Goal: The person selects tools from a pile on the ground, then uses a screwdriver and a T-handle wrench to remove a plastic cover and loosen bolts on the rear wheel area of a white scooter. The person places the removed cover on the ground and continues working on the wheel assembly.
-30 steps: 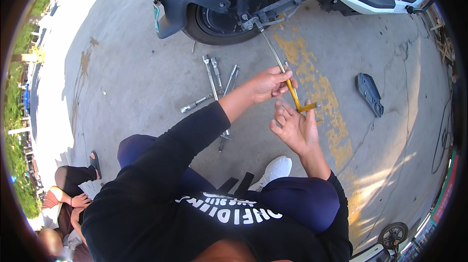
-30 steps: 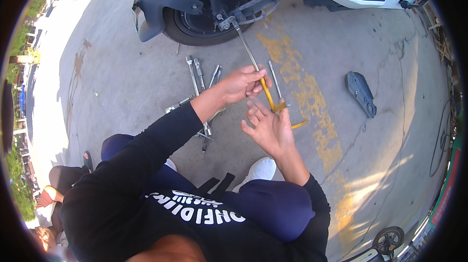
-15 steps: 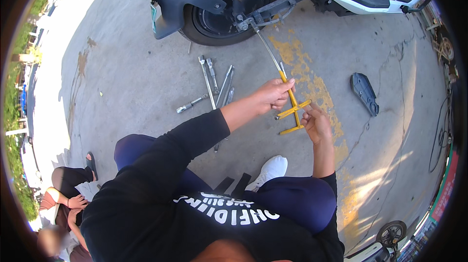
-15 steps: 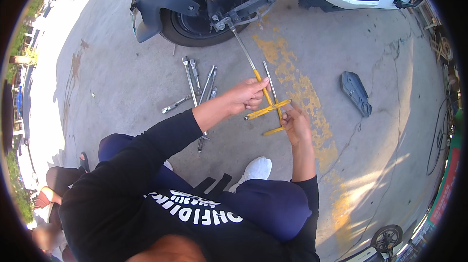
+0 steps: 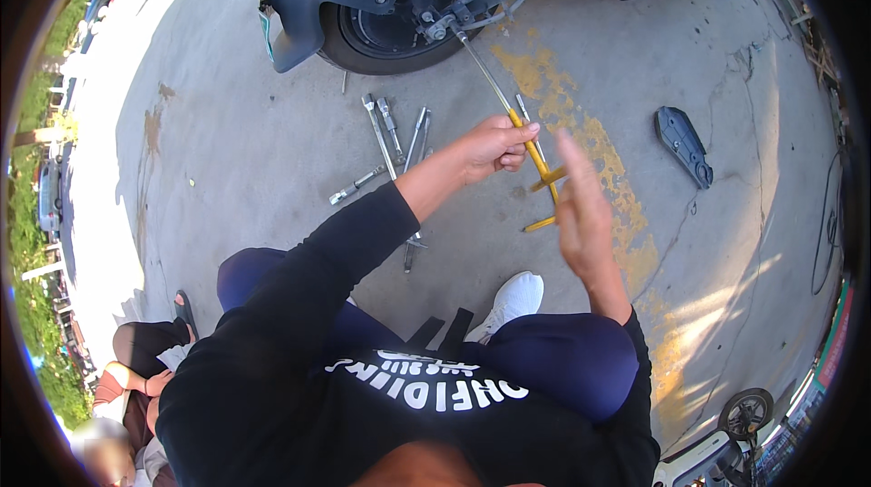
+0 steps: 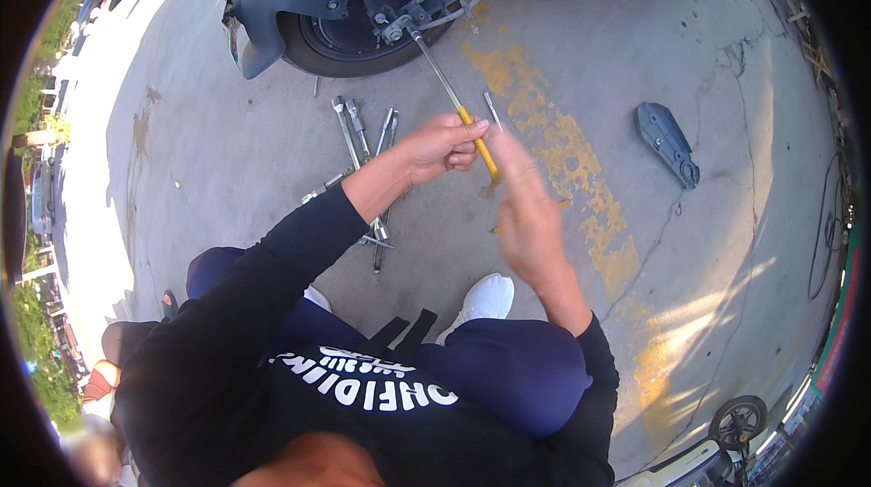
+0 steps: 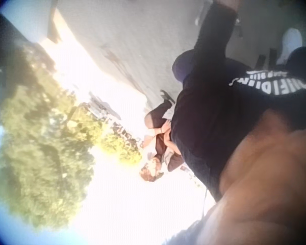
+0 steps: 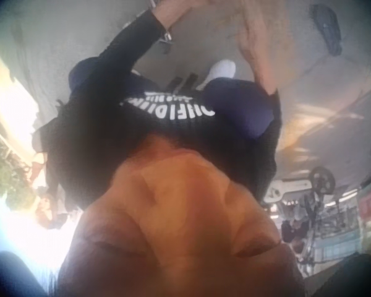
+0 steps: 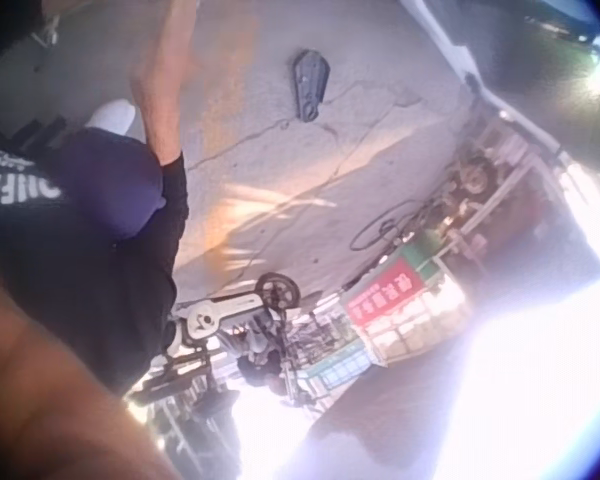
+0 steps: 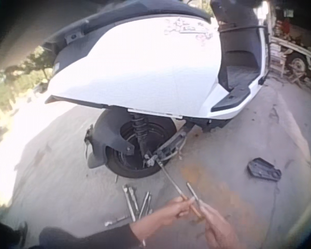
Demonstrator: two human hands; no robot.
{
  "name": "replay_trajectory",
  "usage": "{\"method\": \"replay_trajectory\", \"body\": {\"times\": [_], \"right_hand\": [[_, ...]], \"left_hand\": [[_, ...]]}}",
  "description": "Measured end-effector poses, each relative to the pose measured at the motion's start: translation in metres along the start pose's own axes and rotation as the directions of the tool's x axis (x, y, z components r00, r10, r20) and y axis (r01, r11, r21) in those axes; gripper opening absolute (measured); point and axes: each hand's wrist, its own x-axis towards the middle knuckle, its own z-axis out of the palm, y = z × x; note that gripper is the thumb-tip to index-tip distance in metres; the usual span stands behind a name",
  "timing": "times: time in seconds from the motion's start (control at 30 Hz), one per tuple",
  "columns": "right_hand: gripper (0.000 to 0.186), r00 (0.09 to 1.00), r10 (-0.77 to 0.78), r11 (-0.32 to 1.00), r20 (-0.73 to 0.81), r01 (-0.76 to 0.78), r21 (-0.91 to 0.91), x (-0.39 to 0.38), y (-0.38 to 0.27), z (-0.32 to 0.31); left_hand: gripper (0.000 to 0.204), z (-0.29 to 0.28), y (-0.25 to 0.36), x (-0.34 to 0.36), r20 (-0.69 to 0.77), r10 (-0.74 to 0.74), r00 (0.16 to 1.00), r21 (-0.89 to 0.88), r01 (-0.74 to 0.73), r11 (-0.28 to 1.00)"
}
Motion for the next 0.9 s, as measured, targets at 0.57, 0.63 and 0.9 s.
{"method": "replay_trajectory", "body": {"times": [0.57, 0.63, 0.9], "right_hand": [[0.074, 0.965, -0.044, 0.994, 0.259, 0.070, -0.089, -0.023, -0.006, 0.028], [0.075, 0.963, -0.107, 0.980, 0.248, 0.144, -0.136, -0.026, 0.004, 0.035], [0.064, 0.967, 0.160, 0.951, 0.200, -0.097, -0.294, -0.051, 0.054, 0.080]], "left_hand": [[0.022, -0.011, -0.001, 0.001, -0.068, 0.040, 0.997, 0.108, -0.032, 0.994], [0.022, -0.013, -0.005, -0.004, -0.092, 0.026, 0.995, 0.097, -0.017, 0.995], [0.026, 0.010, 0.020, 0.007, 0.073, 0.093, 0.993, -0.047, -0.090, 0.995]]}}
